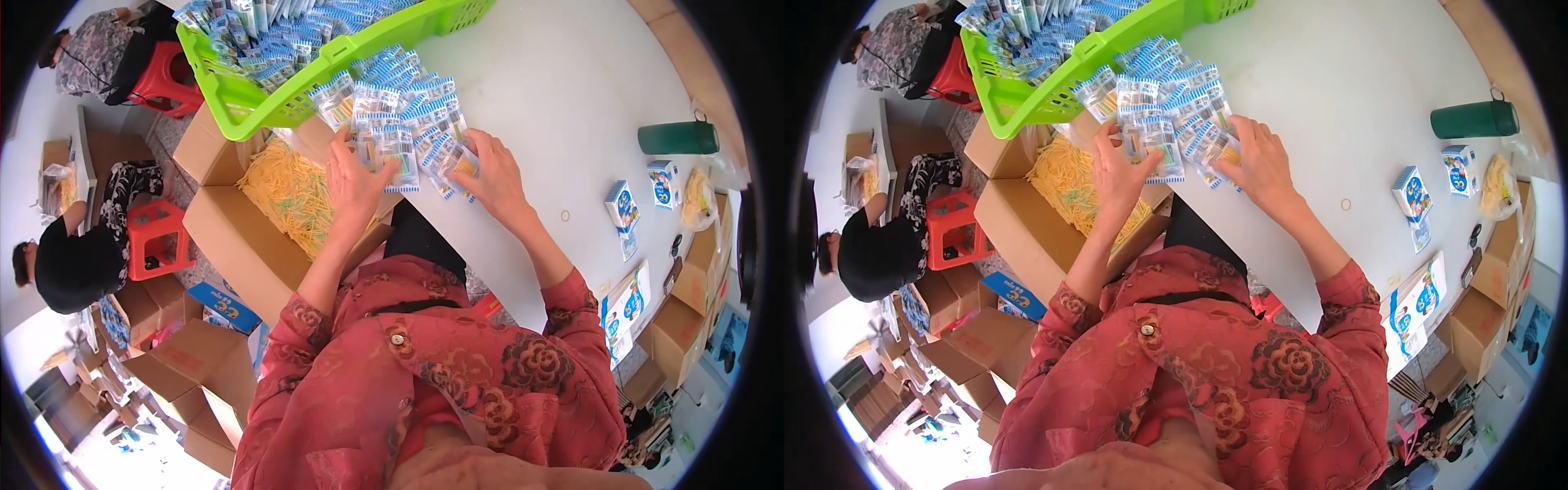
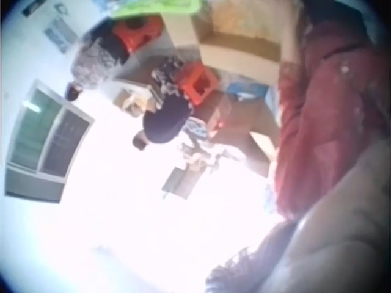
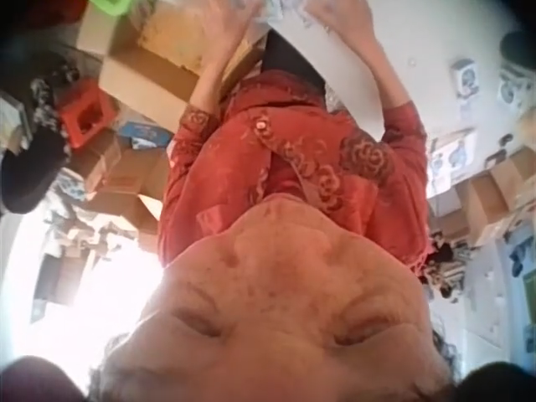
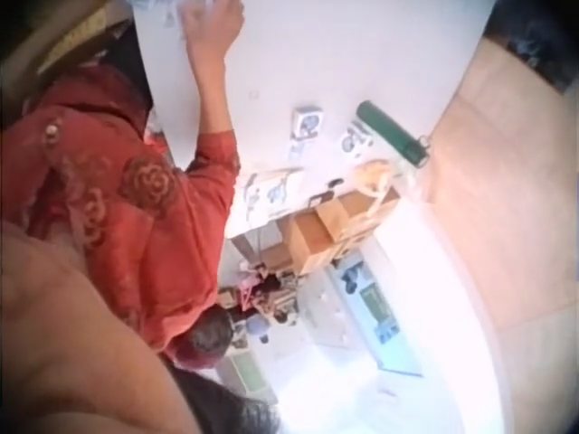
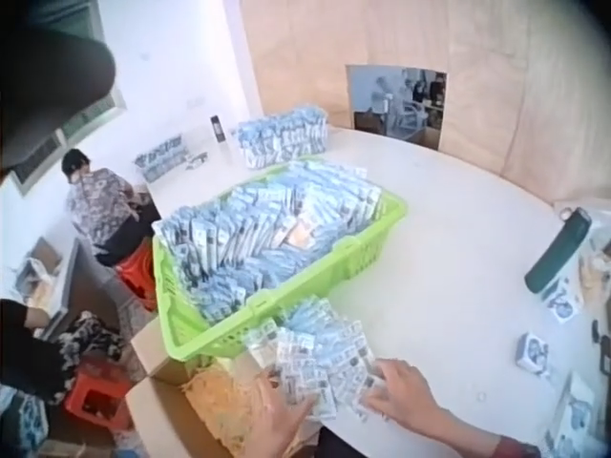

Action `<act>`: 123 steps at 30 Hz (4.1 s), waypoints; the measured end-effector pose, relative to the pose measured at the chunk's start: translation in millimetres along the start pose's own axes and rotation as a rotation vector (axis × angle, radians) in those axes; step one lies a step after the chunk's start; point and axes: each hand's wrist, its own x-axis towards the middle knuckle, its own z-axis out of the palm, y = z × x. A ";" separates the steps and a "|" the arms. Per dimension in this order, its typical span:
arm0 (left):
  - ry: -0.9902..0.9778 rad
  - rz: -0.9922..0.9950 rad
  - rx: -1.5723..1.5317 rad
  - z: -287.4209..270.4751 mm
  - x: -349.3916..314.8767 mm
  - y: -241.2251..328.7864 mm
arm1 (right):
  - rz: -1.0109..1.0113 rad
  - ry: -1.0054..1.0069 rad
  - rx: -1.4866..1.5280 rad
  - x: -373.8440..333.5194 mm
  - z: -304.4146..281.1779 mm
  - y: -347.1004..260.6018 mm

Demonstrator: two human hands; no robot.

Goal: Sorting and packing small product packets from bins and boxes into organized stacks on a table.

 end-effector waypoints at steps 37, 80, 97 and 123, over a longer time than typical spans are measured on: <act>0.012 -0.009 -0.397 3.7 20.1 5.1 | 0.052 0.181 0.428 17.3 18.8 17.7; 0.293 -0.033 -0.501 4.4 55.1 -22.1 | 0.042 0.097 0.447 38.2 24.4 9.0; -0.260 -0.331 -1.184 2.1 -6.7 17.1 | 0.074 -0.040 0.579 51.6 21.4 18.7; -0.233 0.258 -0.656 21.7 -3.8 33.4 | 0.026 -0.185 0.847 36.1 22.1 22.2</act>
